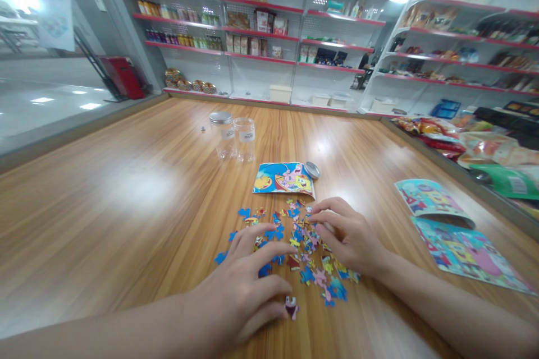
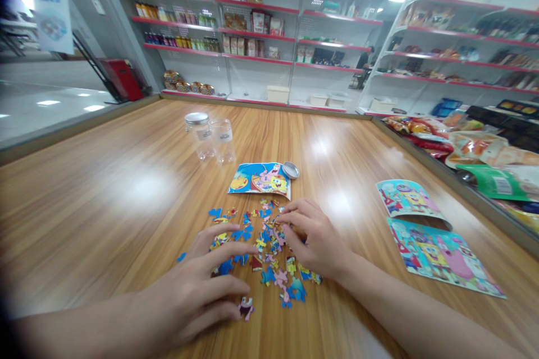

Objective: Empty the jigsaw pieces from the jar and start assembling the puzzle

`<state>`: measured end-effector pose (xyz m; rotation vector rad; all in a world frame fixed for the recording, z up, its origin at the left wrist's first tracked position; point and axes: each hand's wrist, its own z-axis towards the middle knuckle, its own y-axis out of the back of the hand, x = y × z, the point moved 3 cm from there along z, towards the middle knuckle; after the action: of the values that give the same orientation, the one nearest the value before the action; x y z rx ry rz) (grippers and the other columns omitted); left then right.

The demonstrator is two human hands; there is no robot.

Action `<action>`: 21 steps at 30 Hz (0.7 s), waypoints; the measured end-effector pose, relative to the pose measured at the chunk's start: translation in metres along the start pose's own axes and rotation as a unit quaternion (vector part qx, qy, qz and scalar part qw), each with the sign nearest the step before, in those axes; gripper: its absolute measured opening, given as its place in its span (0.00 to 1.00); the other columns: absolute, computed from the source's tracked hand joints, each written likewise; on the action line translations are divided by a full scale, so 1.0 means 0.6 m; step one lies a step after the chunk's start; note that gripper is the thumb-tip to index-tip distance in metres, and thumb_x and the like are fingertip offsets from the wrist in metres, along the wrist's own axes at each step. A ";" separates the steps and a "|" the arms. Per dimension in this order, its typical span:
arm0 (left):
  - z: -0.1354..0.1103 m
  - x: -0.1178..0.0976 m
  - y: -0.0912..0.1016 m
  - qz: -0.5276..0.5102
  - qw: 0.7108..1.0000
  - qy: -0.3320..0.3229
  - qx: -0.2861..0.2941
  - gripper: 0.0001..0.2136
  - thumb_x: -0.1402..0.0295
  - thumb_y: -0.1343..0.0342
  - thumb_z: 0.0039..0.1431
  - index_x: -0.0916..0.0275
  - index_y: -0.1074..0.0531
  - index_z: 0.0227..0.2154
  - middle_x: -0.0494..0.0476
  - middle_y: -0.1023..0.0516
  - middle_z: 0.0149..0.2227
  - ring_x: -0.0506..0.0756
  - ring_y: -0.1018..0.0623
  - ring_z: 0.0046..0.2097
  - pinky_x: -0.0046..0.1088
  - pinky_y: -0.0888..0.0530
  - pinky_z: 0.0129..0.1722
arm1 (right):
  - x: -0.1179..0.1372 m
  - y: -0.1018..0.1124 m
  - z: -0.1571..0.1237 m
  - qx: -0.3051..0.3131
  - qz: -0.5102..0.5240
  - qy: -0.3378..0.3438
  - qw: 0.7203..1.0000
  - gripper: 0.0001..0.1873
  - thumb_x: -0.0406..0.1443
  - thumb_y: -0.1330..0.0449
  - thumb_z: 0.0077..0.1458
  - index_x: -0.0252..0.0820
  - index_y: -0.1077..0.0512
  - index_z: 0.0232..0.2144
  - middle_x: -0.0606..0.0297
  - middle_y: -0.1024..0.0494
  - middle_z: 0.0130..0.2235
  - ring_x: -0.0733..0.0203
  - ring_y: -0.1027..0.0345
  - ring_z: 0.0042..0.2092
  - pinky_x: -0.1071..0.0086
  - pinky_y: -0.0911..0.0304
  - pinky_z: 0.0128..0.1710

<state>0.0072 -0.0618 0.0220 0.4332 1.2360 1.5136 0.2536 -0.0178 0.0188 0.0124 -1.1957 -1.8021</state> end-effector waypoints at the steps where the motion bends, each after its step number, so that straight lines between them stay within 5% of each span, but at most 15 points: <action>1: 0.000 0.002 0.000 0.002 1.000 -0.001 -0.009 0.04 0.66 0.41 0.65 0.56 0.23 0.40 0.58 0.29 0.59 0.70 0.41 0.64 0.62 0.36 0.59 | 0.000 0.000 0.000 0.000 0.000 0.000 1.000 0.13 0.29 0.42 0.61 0.43 0.24 0.46 0.55 0.25 0.46 0.52 0.30 0.51 0.56 0.31 0.49; 10: 0.001 0.001 -0.003 -0.003 1.000 -0.019 -0.013 0.11 0.72 0.43 0.64 0.50 0.24 0.47 0.57 0.31 0.60 0.69 0.44 0.65 0.60 0.36 0.59 | -0.002 -0.004 0.000 -0.001 -0.002 -0.005 1.000 0.13 0.29 0.42 0.61 0.44 0.24 0.46 0.56 0.26 0.47 0.53 0.30 0.50 0.56 0.31 0.48; 21: 0.006 -0.004 0.003 -0.018 1.000 -0.003 0.025 0.06 0.66 0.41 0.64 0.55 0.24 0.43 0.57 0.29 0.58 0.69 0.41 0.65 0.60 0.38 0.62 | -0.001 -0.002 -0.001 -0.006 -0.013 -0.007 1.000 0.11 0.29 0.42 0.61 0.44 0.24 0.44 0.56 0.25 0.46 0.52 0.30 0.50 0.55 0.31 0.48</action>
<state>0.0099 -0.0620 0.0260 0.4450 1.2735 1.4523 0.2534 -0.0179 0.0171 0.0086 -1.1995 -1.8340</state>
